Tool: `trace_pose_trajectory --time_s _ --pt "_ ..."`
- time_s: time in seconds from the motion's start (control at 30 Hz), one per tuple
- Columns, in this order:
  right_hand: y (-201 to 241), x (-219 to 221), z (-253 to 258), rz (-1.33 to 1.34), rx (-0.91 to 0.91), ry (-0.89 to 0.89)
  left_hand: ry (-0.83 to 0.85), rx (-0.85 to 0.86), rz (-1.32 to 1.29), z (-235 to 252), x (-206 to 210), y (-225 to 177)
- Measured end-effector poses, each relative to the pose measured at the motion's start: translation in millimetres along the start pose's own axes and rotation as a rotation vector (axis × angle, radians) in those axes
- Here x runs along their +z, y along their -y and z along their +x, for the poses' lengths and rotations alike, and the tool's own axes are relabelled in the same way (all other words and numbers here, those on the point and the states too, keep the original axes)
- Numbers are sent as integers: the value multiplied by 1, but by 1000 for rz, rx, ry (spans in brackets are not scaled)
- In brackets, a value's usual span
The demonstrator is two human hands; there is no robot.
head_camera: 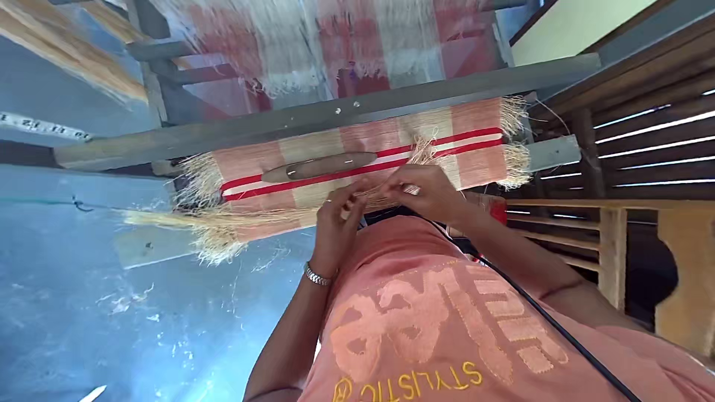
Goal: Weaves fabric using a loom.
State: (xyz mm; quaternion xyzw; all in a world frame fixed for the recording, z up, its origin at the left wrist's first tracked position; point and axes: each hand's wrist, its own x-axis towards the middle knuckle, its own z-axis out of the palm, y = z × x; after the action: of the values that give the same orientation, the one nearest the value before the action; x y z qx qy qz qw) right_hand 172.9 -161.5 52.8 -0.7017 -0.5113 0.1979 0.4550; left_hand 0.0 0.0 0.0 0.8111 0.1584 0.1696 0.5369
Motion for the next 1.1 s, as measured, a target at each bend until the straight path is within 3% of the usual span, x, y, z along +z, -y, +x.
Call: trace_pose_trajectory --time_s 0.1,0.37,0.5,0.67,0.9,1.1 --pt "7 33 18 214 90 -54 -2 -76 -235 1 7 -8" --pt "-16 39 37 485 278 -156 -149 -163 -283 6 7 1" --pt "-15 32 36 670 426 24 -139 -163 -263 11 9 1" --pt "-19 44 44 608 454 34 -140 -151 -197 17 10 3" --pt "-25 49 53 481 411 27 -94 -111 13 21 6 7" --pt "-51 47 63 238 449 18 -80 -46 593 30 -32 39"
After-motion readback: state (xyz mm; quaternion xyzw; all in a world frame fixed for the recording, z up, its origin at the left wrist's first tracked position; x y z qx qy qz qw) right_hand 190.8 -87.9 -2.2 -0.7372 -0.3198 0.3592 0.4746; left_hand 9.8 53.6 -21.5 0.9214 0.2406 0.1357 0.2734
